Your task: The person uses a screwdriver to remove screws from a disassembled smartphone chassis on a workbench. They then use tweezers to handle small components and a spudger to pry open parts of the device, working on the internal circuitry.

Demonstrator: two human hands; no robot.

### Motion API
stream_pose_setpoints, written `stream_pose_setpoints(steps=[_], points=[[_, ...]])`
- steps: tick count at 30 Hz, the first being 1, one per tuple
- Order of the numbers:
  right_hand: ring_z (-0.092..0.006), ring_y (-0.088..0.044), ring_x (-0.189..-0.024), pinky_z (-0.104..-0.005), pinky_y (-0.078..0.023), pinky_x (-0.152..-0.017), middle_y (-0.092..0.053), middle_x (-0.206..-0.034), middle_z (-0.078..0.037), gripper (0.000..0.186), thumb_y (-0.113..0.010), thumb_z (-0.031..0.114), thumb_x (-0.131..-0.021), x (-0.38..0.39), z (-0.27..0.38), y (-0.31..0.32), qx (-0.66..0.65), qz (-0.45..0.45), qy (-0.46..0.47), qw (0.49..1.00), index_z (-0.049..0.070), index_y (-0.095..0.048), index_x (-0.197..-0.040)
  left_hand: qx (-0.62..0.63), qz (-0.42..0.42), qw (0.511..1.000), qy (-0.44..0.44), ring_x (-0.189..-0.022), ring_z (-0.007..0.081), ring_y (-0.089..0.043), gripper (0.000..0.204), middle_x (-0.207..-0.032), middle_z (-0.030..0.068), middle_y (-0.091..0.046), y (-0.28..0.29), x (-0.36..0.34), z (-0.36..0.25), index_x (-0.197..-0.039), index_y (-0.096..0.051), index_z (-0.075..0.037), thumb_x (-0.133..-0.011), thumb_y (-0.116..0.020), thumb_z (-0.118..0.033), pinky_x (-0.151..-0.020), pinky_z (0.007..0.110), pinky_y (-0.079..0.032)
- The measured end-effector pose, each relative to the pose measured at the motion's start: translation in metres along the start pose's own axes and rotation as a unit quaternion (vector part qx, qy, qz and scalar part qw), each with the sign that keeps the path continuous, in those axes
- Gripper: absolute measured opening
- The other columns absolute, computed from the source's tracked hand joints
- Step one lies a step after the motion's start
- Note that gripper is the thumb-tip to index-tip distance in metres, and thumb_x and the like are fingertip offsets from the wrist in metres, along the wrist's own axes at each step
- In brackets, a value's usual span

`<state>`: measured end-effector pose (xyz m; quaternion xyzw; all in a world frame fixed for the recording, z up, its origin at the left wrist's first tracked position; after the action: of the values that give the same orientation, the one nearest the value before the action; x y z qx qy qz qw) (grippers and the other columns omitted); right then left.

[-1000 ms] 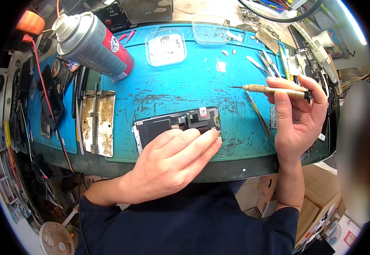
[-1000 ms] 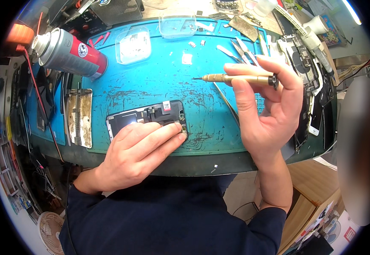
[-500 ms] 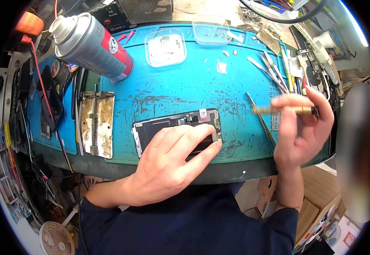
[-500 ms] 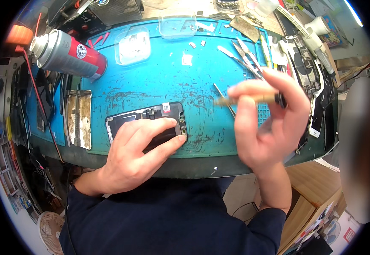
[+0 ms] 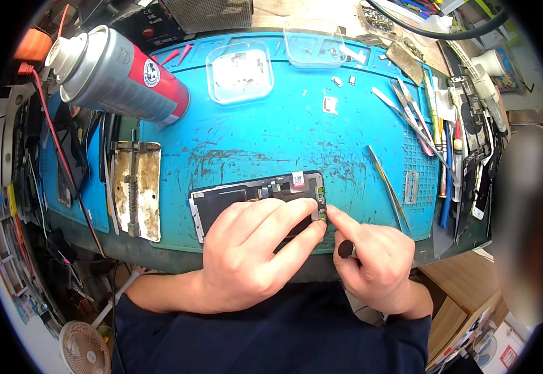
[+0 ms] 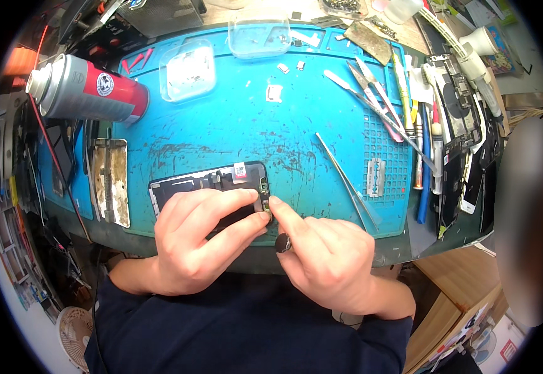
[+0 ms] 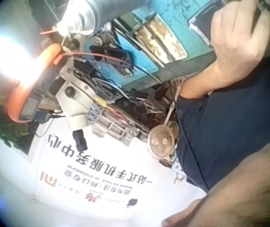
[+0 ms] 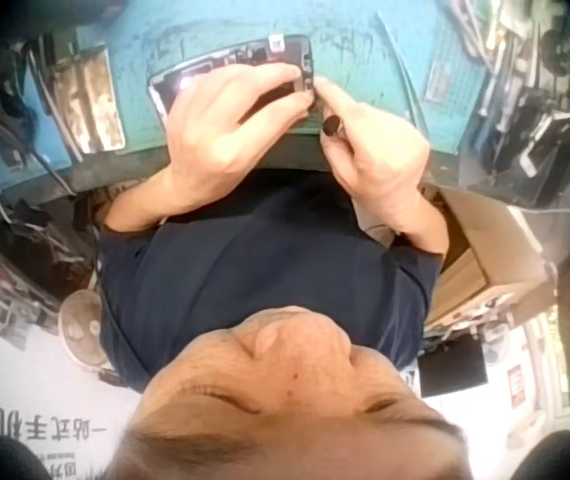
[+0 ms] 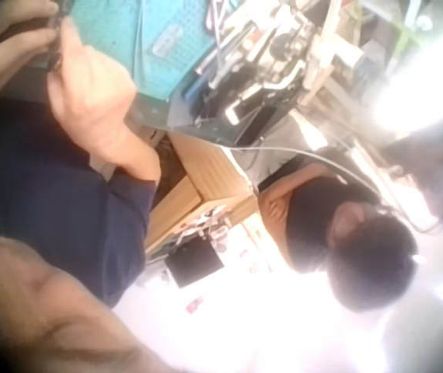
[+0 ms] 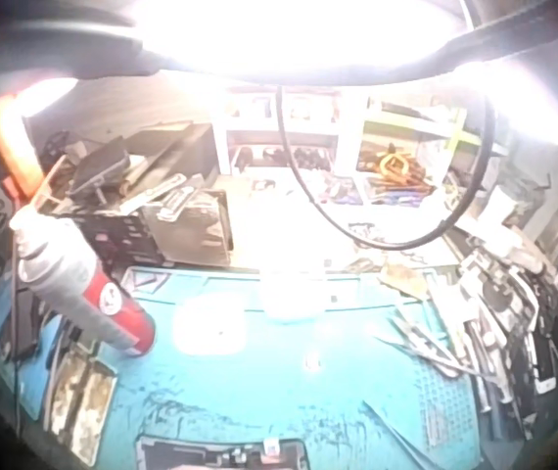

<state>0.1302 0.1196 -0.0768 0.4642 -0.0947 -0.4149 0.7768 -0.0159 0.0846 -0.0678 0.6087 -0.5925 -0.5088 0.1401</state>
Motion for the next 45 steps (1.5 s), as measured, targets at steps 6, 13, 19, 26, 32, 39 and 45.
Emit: stream_pose_setpoints(steps=[6, 13, 19, 26, 32, 39, 45], points=[[-0.0170, -0.055, -0.053, -0.0337, -0.044, -0.050, -0.049, -0.065, 0.000, 0.069, -0.075, 0.000, -0.062, 0.003, 0.001, -0.003, 0.024, -0.015, 0.009, 1.000, 0.003, -0.074, -0.131, 0.005, 0.008, 1.000, 0.004, -0.090, 0.0224, -0.071, 0.034, -0.112, 0.0066, -0.077, 0.001, -0.002, 0.001, -0.104, -0.082, -0.008, -0.071, -0.087, -0.012, -0.073, 0.033, -0.053], [-0.0194, -0.055, -0.053, -0.0340, -0.042, -0.050, -0.058, -0.068, -0.003, 0.066, -0.072, -0.006, -0.064, 0.001, 0.003, -0.001, 0.012, 0.004, -0.001, 1.000, 0.001, -0.075, -0.130, 0.006, 0.006, 1.000, -0.001, -0.089, 0.0227, -0.072, 0.033, -0.111, 0.0073, -0.077, 0.000, -0.001, 0.001, -0.104, -0.082, -0.008, -0.072, -0.086, -0.011, -0.071, 0.033, -0.054], [-0.0193, -0.055, -0.053, -0.0339, -0.041, -0.050, -0.058, -0.068, -0.003, 0.069, -0.072, -0.006, -0.062, 0.000, 0.004, -0.001, 0.015, 0.007, 0.004, 1.000, 0.001, -0.074, -0.130, 0.005, 0.003, 1.000, -0.004, -0.089, 0.0228, -0.071, 0.032, -0.111, 0.0075, -0.077, 0.001, -0.002, 0.000, -0.103, -0.081, -0.008, -0.071, -0.086, -0.010, -0.072, 0.033, -0.055], [-0.0195, -0.056, -0.054, -0.0338, -0.042, -0.050, -0.060, -0.069, -0.002, 0.071, -0.071, -0.004, -0.060, 0.002, 0.003, -0.002, 0.016, 0.004, 0.008, 1.000, 0.000, -0.074, -0.131, 0.006, 0.001, 1.000, -0.002, -0.089, 0.0232, -0.071, 0.032, -0.111, 0.0075, -0.077, 0.001, -0.002, 0.000, -0.103, -0.081, -0.007, -0.071, -0.086, -0.010, -0.073, 0.033, -0.056], [-0.0173, -0.054, -0.054, -0.0334, -0.042, -0.050, -0.050, -0.067, -0.001, 0.071, -0.074, 0.001, -0.061, 0.002, 0.004, -0.002, 0.026, 0.001, 0.019, 0.999, 0.001, -0.074, -0.132, 0.002, 0.000, 1.000, -0.001, -0.090, 0.0232, -0.070, 0.032, -0.111, 0.0075, -0.076, 0.001, -0.002, -0.001, -0.103, -0.081, -0.007, -0.071, -0.086, -0.010, -0.073, 0.034, -0.055], [-0.0181, -0.056, -0.056, -0.0344, -0.043, -0.051, -0.055, -0.071, -0.002, 0.050, -0.079, 0.002, -0.079, -0.003, 0.000, 0.012, -0.021, 0.013, 0.003, 1.000, 0.002, -0.074, -0.128, -0.007, 0.011, 1.000, -0.011, -0.091, 0.0227, -0.071, 0.033, -0.112, 0.0078, -0.077, 0.001, -0.003, -0.003, -0.104, -0.081, -0.007, -0.072, -0.086, -0.010, -0.073, 0.033, -0.055], [-0.0143, -0.056, -0.073, -0.0313, -0.045, -0.061, -0.059, -0.087, -0.006, 0.050, -0.051, 0.044, -0.113, -0.015, -0.028, 0.084, -0.158, -0.178, -0.102, 0.966, 0.000, -0.074, -0.116, -0.015, 0.003, 1.000, -0.026, -0.093, 0.0214, -0.071, 0.034, -0.116, 0.0075, -0.076, 0.002, 0.002, -0.006, -0.108, -0.081, -0.005, -0.074, -0.086, -0.010, -0.075, 0.034, -0.053]])
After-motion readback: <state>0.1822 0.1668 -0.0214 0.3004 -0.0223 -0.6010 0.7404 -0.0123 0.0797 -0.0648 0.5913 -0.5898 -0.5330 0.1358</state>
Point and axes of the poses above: each hand's wrist, its own x-axis away from the middle knuckle, its own y-axis out of the back of the hand, z = x × y, the point moved 8 cm from there along -x, towards the middle knuckle
